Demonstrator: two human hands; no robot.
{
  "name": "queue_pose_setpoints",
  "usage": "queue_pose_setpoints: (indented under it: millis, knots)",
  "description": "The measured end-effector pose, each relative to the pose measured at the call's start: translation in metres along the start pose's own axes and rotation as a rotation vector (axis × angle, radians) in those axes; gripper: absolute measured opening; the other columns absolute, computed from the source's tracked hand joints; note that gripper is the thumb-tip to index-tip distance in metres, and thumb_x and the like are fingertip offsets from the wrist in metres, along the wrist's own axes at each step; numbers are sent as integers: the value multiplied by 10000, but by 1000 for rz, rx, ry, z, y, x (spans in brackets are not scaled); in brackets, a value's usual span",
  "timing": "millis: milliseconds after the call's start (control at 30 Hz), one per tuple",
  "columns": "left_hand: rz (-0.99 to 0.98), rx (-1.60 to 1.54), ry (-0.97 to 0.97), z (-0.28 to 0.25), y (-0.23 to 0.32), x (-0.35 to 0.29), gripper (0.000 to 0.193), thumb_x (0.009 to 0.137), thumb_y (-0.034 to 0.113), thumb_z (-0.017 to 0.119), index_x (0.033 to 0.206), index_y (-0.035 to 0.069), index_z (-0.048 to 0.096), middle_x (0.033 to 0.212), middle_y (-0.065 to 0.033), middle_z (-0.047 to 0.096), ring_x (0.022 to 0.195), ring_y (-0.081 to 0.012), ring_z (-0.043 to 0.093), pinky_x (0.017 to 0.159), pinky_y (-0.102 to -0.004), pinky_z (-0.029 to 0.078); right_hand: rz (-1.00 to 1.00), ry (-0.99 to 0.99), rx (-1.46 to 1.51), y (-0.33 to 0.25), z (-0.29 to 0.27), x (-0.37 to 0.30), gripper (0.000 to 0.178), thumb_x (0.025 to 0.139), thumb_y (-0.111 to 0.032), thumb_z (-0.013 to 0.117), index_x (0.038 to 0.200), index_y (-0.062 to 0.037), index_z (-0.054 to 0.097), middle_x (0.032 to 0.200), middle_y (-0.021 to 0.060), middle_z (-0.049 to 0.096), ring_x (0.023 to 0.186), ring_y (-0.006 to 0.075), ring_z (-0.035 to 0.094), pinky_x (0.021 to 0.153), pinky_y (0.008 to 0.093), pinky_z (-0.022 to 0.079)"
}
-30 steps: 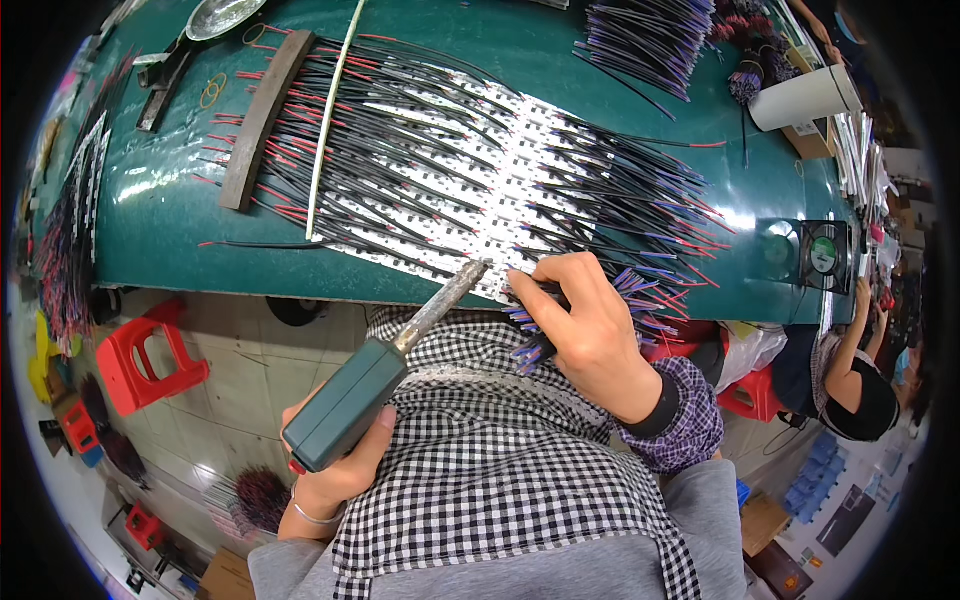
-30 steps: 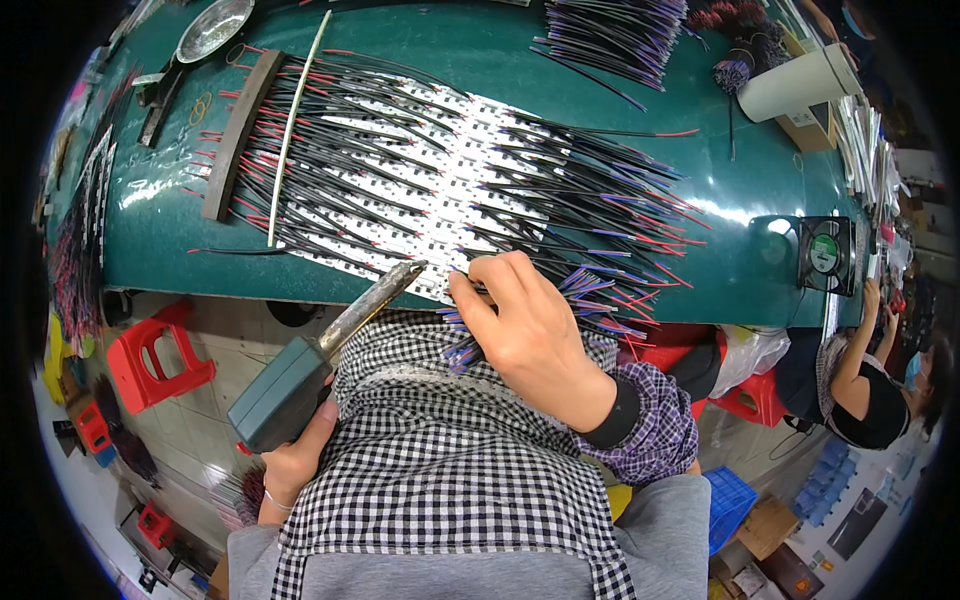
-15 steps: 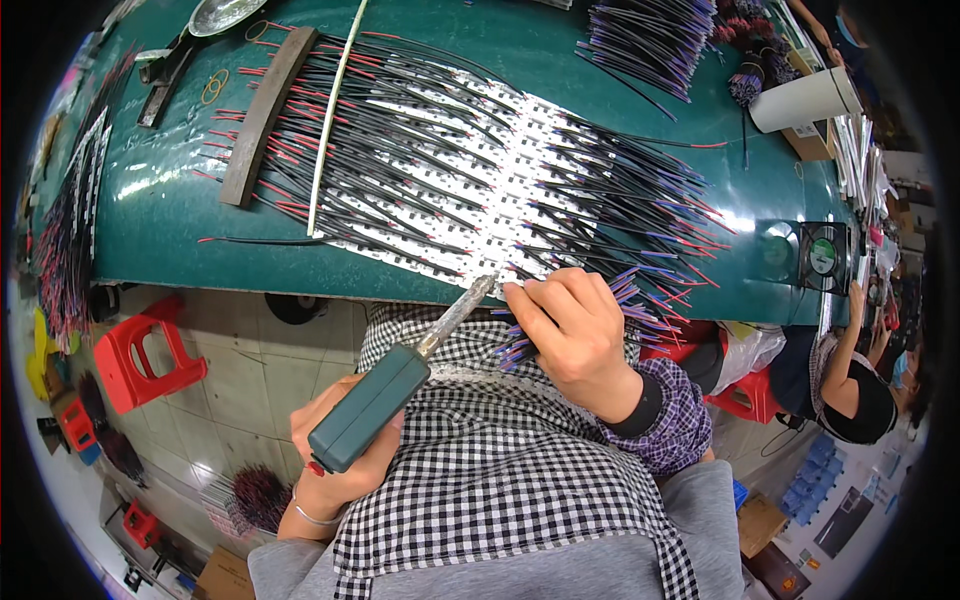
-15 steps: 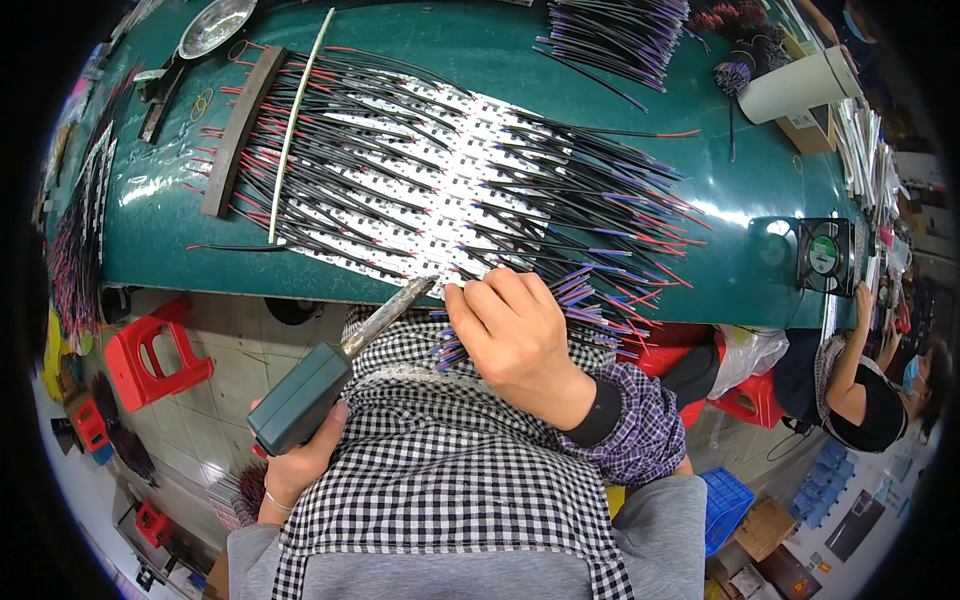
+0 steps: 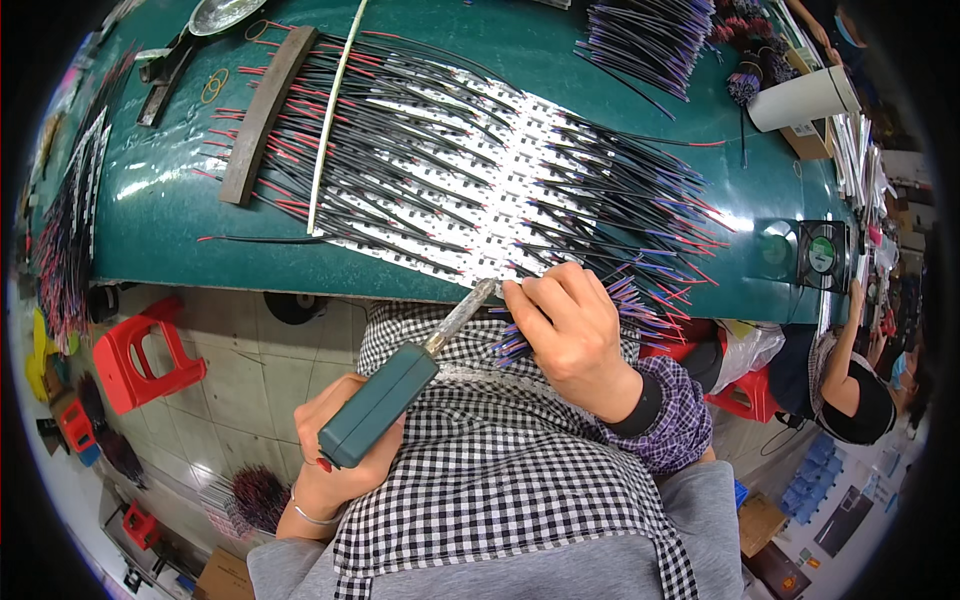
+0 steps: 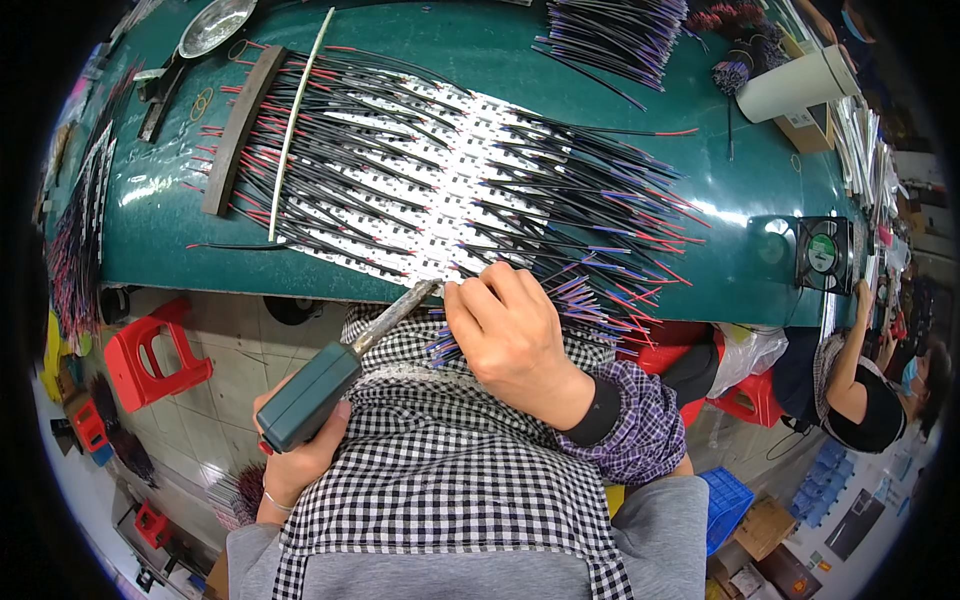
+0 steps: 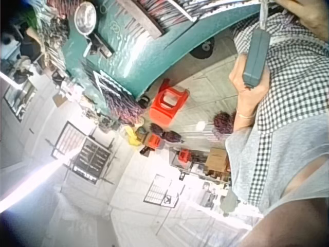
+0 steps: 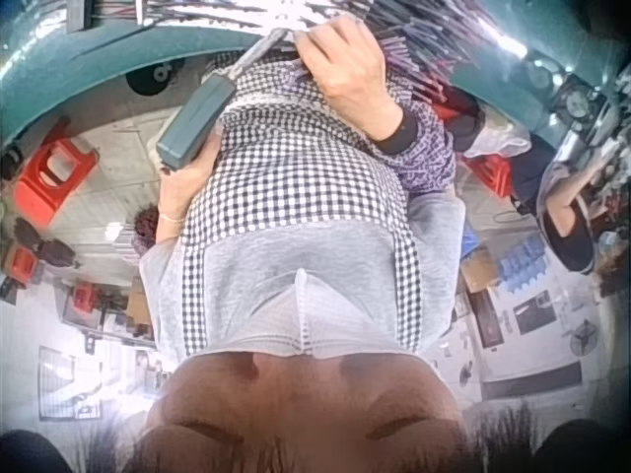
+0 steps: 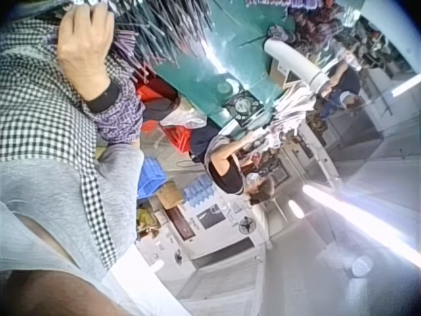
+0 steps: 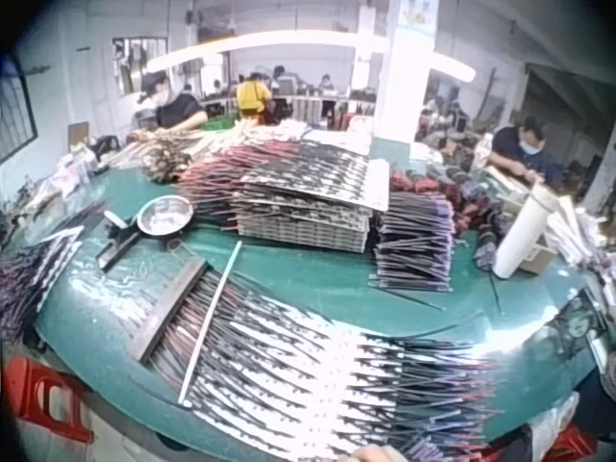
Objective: The person solders wires onto circuit board panels using a soldering iron and aligns the wires on the board with a stick.
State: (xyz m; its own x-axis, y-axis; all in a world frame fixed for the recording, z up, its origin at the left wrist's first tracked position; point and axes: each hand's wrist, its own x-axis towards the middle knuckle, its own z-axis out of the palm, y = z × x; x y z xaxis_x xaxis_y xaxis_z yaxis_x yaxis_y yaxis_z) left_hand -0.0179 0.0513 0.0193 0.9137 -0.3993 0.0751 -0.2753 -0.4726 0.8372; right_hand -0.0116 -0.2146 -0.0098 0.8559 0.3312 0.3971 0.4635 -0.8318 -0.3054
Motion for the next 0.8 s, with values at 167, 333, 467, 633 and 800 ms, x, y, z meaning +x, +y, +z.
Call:
queue_pose_setpoints:
  millis: [167,333,467,633,800]
  knots:
    - [-13,-26,19,0,0,-1,156,671,-65,736,821,-41,700,785,-139,670,664,-270,678,580,-318,535,-3,-9,-5,0,1,0,350,660,-21,686,1001,57,699,912,97,632,794,246,590,639,356,466]
    - [85,42,72,-4,-4,-8,163,684,-53,749,843,-40,715,813,-144,691,679,-266,697,590,-314,549,-5,-11,-13,-1,0,1,348,660,-18,687,998,60,699,909,95,631,792,243,588,638,355,464]
    - [20,35,19,-4,-7,-15,178,696,-43,756,871,-48,723,872,-168,718,727,-279,724,636,-320,578,3,-6,0,-1,0,0,354,650,-5,672,998,53,703,911,92,637,788,246,588,641,357,463]
    - [-34,13,7,-5,-5,-14,208,697,-38,760,901,-54,725,902,-183,727,756,-284,733,666,-324,589,22,42,27,-1,3,-3,346,651,-7,659,990,34,714,895,85,647,784,251,588,643,366,461]
    - [42,35,14,-3,-4,-8,193,687,-42,757,876,-49,721,876,-173,717,735,-282,724,652,-327,584,26,38,41,-1,2,-3,327,669,-23,665,987,29,718,878,83,648,785,250,595,643,363,462]
